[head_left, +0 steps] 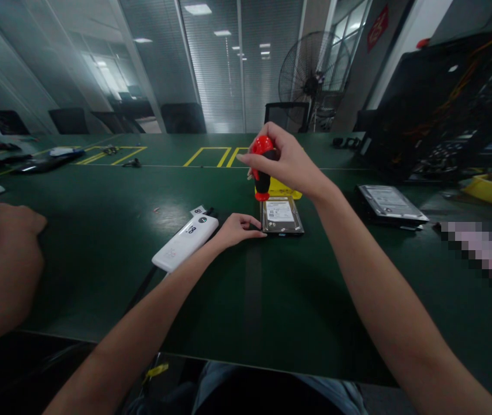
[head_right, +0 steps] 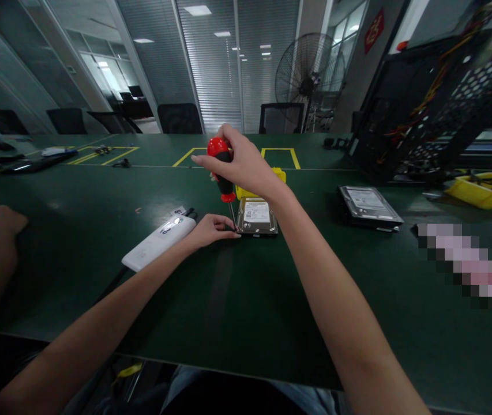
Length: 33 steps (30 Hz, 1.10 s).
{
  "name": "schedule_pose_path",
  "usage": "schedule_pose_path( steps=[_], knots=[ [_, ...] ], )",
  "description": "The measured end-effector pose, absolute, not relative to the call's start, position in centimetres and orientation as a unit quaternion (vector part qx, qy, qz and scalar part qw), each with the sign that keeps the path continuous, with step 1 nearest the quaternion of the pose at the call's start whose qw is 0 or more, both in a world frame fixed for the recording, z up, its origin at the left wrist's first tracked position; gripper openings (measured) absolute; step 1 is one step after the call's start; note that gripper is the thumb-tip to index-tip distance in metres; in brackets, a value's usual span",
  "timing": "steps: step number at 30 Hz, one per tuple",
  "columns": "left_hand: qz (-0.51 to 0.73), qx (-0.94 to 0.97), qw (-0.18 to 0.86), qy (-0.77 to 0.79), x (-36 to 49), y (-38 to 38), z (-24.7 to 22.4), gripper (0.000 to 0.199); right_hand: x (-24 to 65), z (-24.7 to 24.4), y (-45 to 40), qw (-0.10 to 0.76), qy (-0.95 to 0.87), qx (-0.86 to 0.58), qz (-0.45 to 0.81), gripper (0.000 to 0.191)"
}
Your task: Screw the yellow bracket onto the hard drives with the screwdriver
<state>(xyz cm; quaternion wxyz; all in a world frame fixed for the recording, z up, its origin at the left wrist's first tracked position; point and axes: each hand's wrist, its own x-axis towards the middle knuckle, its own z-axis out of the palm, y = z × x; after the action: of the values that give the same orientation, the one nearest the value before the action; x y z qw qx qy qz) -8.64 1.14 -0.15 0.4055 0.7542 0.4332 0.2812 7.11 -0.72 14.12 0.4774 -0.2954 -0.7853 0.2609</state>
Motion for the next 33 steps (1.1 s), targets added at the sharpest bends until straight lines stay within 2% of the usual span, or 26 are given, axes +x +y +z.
schedule_pose_path(
  steps=[7,21,27,33],
  knots=[
    [0.273,0.751,0.413,0.437,-8.55,1.04,0.03,0.031,6.81,14.01,-0.9,0.483,-0.778,-0.287,0.282,0.029],
    [0.273,0.751,0.425,0.425,-8.7,1.11,0.05,0.031,6.83,14.53,-0.78,0.483,-0.807,-0.317,0.122,0.027],
    [0.266,0.752,0.43,0.423,-8.85,1.37,0.0,0.033,7.03,14.31,-0.56,0.516,-0.782,-0.32,0.142,0.022],
    [0.262,0.754,0.427,0.425,-8.86,1.43,0.04,0.034,6.95,14.27,-0.78,0.511,-0.776,-0.319,0.185,0.022]
  ],
)
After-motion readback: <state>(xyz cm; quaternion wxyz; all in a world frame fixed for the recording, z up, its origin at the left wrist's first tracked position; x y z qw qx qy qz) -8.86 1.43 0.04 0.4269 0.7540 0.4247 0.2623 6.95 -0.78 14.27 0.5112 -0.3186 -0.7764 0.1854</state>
